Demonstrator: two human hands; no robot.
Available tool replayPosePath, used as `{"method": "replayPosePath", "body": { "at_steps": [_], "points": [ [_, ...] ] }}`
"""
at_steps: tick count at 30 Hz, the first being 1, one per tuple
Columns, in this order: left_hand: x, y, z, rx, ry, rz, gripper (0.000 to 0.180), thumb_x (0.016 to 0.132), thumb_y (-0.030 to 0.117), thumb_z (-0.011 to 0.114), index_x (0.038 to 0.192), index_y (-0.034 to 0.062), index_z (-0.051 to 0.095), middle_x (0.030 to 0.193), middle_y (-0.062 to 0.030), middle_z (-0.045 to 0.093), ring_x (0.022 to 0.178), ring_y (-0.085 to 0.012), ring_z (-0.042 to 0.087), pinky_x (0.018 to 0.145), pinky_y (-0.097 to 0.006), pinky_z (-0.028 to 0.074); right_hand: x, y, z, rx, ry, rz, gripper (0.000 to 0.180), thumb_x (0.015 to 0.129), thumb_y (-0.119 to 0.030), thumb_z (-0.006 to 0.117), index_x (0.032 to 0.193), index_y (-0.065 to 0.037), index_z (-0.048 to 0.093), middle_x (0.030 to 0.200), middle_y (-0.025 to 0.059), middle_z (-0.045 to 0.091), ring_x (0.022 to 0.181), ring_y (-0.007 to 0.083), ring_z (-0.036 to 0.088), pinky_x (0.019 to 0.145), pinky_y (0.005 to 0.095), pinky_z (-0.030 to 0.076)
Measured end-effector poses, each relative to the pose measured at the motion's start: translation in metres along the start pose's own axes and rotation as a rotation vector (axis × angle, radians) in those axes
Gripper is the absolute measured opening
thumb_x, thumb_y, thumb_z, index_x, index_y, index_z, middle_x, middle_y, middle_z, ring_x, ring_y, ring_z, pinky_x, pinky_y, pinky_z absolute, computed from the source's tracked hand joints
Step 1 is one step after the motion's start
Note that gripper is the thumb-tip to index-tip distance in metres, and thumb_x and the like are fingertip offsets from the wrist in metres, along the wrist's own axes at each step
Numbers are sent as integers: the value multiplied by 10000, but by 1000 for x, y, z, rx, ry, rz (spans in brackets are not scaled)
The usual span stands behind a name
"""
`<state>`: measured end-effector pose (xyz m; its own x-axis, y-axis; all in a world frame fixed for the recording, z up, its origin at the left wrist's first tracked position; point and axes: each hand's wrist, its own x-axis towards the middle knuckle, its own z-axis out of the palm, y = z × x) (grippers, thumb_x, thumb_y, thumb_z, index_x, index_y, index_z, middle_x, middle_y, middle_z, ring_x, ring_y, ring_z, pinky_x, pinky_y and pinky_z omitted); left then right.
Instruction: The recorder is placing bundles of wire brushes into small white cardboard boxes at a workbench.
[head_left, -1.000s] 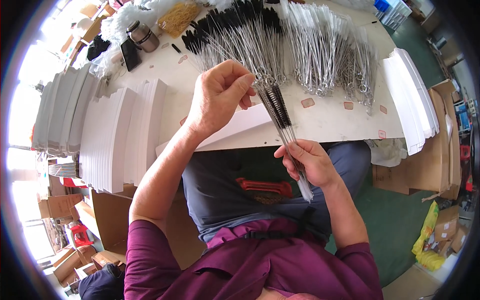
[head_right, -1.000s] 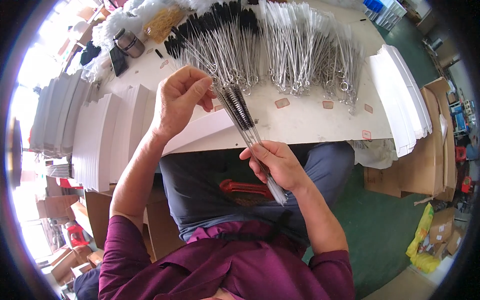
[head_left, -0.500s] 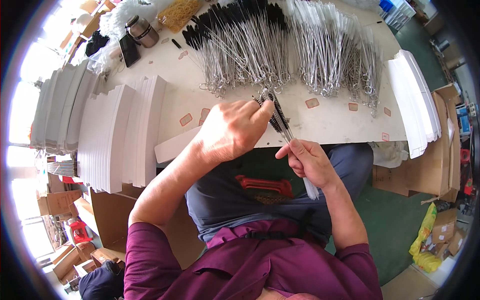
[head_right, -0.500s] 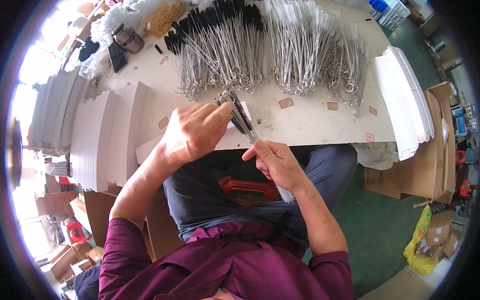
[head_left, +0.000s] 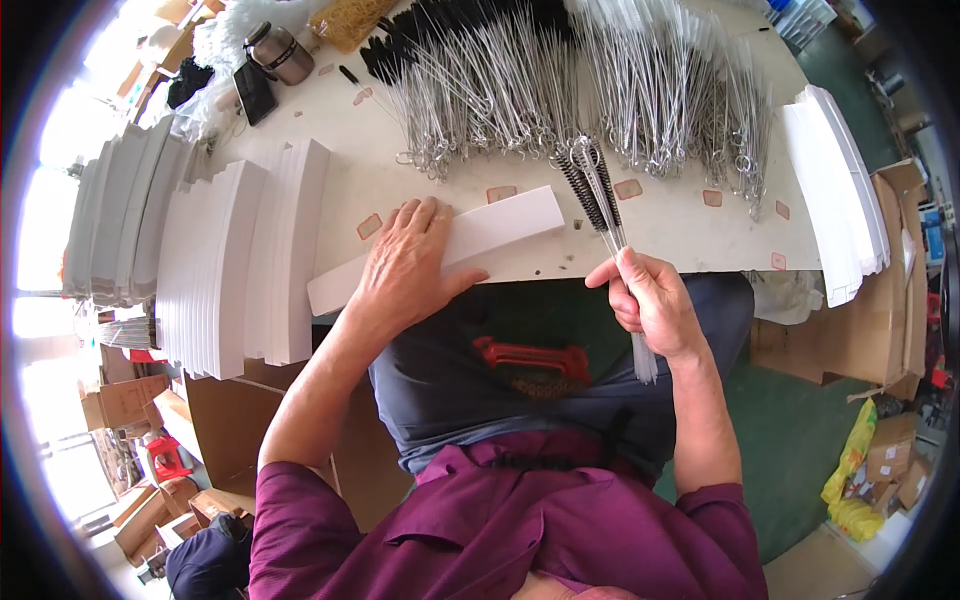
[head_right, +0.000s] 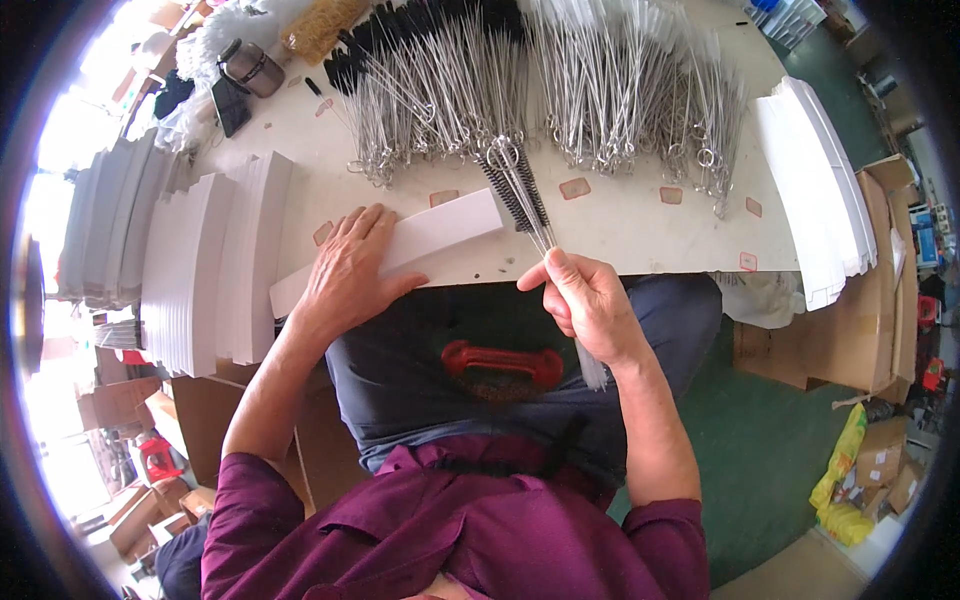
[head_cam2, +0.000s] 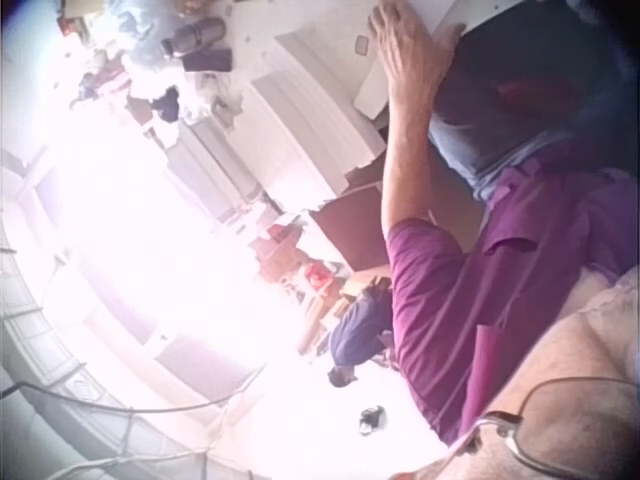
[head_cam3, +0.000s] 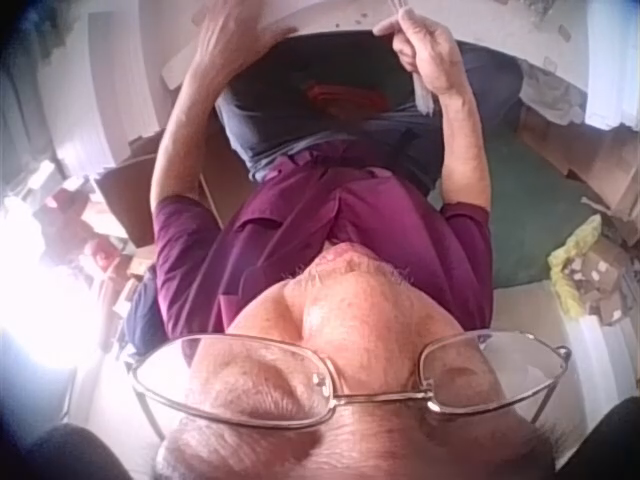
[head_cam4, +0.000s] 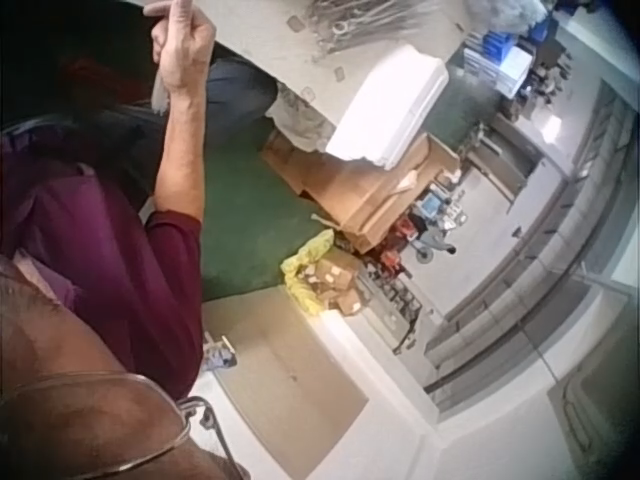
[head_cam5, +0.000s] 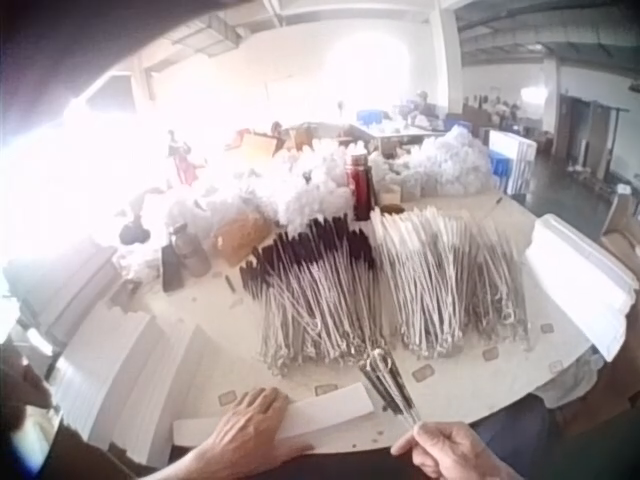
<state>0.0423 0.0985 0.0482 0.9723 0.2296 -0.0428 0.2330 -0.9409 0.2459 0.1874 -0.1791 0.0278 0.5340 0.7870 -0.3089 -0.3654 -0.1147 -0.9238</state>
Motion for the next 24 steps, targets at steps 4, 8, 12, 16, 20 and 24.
{"method": "replayPosePath", "body": {
  "at_steps": [4, 8, 12, 16, 20, 24],
  "points": [
    [-14, -3, 6, 60, 60, 45, 851, 752, 417, 867, 1379, -51, 532, 1471, -246, 511, 1372, -408, 480, 1144, -497, 392, 1, 3, -3, 26, 0, 4, 530, 1123, -453, 449, 1012, -4, 708, 622, -77, 408, 513, 12, 331, 436, 207, 283],
    [-23, -11, 13, 89, 91, 116, 826, 731, 331, 892, 1373, -42, 529, 1477, -240, 497, 1384, -416, 467, 1148, -505, 396, 2, 3, -3, 27, 6, 7, 517, 1122, -446, 455, 1020, -5, 706, 627, -77, 411, 518, 10, 329, 438, 202, 274],
    [-30, -14, 13, 80, 60, 125, 752, 740, 257, 887, 1341, -36, 543, 1406, -225, 553, 1347, -407, 508, 1114, -498, 433, 1, 2, -5, 64, 4, 19, 505, 1122, -438, 463, 1025, -6, 704, 632, -75, 418, 522, 8, 324, 443, 200, 261],
    [-34, -14, -5, -86, 119, 74, 547, 783, 184, 848, 1232, -7, 600, 1108, -187, 669, 1056, -382, 652, 917, -473, 534, -4, -2, -9, 67, 33, 12, 507, 1120, -441, 466, 1030, -3, 707, 635, -73, 427, 521, 7, 323, 446, 200, 254],
    [-24, -14, -36, -383, 207, -280, 249, 880, 172, 780, 1027, -1, 681, 791, -143, 689, 715, -273, 690, 687, -388, 550, -5, -3, -7, 1, 42, -22, 510, 1131, -416, 436, 1035, 14, 693, 604, -67, 406, 484, 10, 313, 430, 202, 255],
    [-2, -21, -58, -1022, 465, -241, 313, 969, 240, 702, 1105, -42, 705, 878, -117, 726, 722, -177, 674, 666, -339, 547, -7, 3, -1, -9, -3, -5, 528, 1125, -435, 453, 1001, 3, 721, 596, -65, 415, 505, 23, 348, 446, 217, 283]
  ]
}}
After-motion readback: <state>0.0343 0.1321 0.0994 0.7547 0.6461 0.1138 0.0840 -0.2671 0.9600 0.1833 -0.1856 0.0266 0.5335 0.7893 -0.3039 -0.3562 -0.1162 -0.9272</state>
